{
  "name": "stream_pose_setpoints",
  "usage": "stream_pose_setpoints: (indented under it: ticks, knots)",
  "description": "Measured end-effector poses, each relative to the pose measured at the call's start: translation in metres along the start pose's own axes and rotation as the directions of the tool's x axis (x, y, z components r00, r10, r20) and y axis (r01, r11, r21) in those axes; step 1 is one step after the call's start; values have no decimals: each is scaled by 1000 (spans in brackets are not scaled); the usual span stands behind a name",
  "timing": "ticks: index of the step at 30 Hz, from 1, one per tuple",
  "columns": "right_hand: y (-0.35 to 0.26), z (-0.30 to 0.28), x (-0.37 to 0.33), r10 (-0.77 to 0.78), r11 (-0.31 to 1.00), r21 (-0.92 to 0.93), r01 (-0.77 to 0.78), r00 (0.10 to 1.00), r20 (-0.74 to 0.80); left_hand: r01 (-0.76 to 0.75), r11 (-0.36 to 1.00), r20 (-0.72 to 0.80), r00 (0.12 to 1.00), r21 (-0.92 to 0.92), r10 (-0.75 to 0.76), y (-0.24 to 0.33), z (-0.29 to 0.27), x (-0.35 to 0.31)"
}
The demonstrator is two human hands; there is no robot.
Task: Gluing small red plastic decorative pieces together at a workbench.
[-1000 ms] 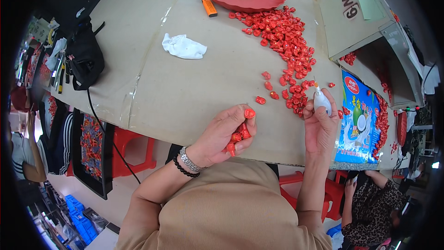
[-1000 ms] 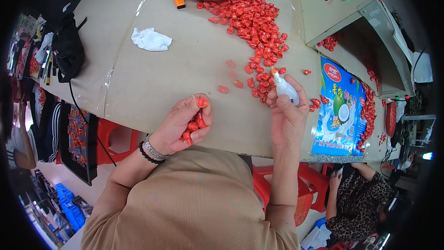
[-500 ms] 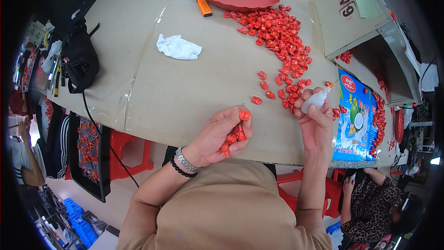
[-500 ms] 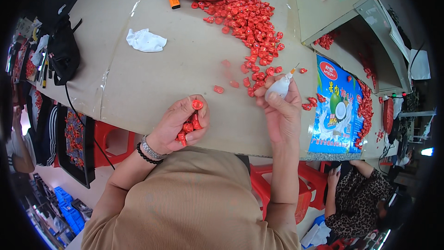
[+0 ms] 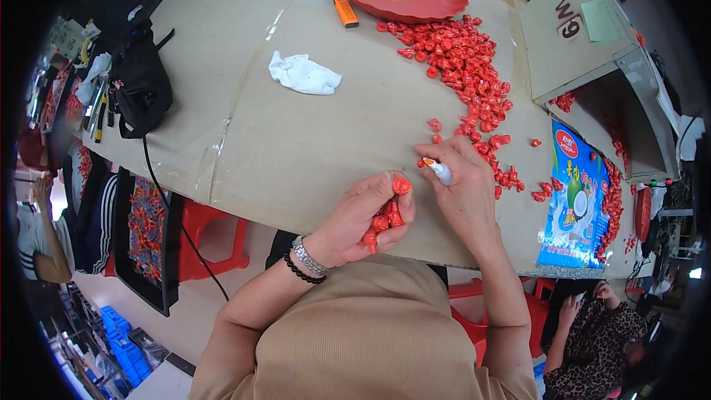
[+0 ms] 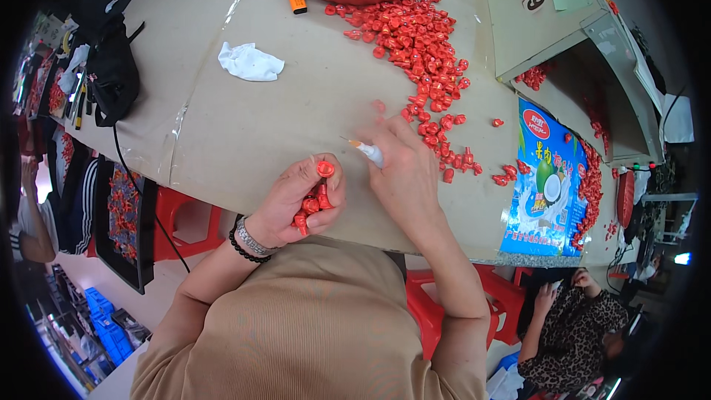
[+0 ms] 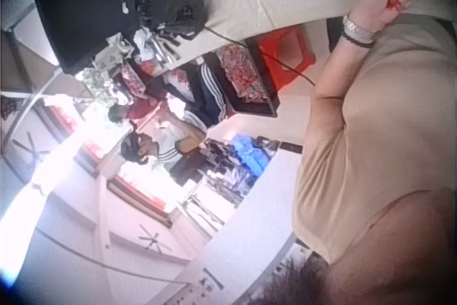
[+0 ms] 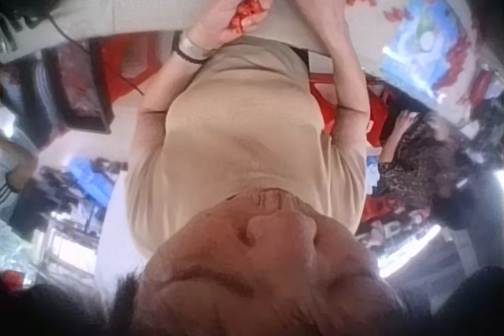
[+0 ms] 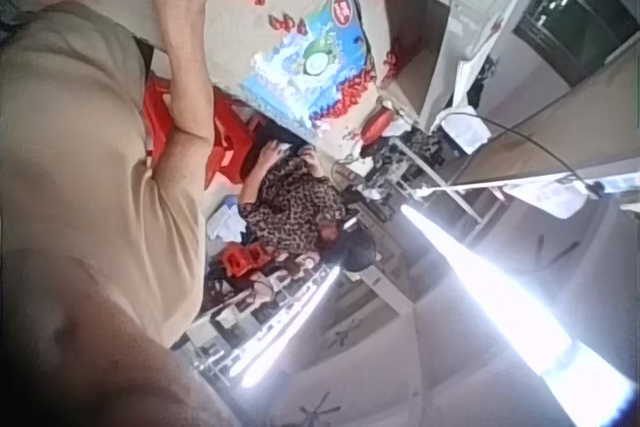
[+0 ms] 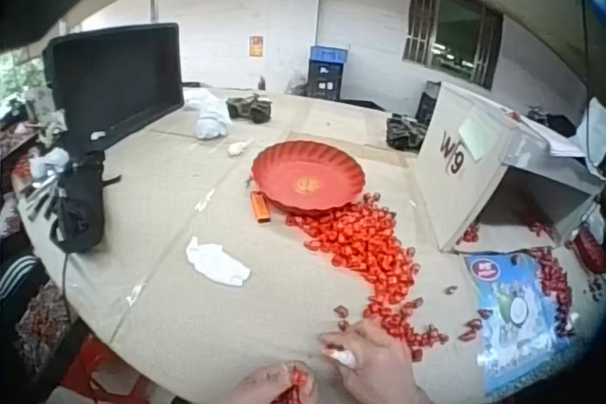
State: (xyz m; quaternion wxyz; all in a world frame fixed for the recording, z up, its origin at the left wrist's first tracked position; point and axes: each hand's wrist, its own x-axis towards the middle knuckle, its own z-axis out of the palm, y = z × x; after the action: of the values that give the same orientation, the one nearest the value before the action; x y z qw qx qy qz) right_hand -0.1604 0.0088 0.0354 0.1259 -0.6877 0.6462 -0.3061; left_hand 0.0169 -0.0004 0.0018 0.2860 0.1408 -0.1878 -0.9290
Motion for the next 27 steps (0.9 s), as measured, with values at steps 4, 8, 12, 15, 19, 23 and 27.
stream_pose_setpoints:
  ticks: [4,8,12,15,19,23,27]
  knots:
    - [0,3,-4,39,996,-83,-35,998,55,-12,1000,-9,1000,6,12,-1,0,-1]
    - [8,1,-9,57,997,54,-55,998,-39,-30,999,-62,998,36,32,-1,7,-2]
    - [-3,-17,-15,473,585,659,-473,859,197,-64,993,-169,982,100,81,-5,15,-3]
    - [-6,-22,-20,439,418,797,-436,865,243,-75,977,-200,973,200,116,-9,20,-2]
    - [-2,-23,-23,404,274,876,-396,874,269,-80,955,-222,964,285,147,-13,26,0]
    - [3,-19,-26,399,270,873,-406,872,283,-85,938,-227,959,335,168,-15,26,2]
    - [0,-16,-28,372,293,878,-379,891,260,-116,911,-197,958,395,207,-18,23,2]
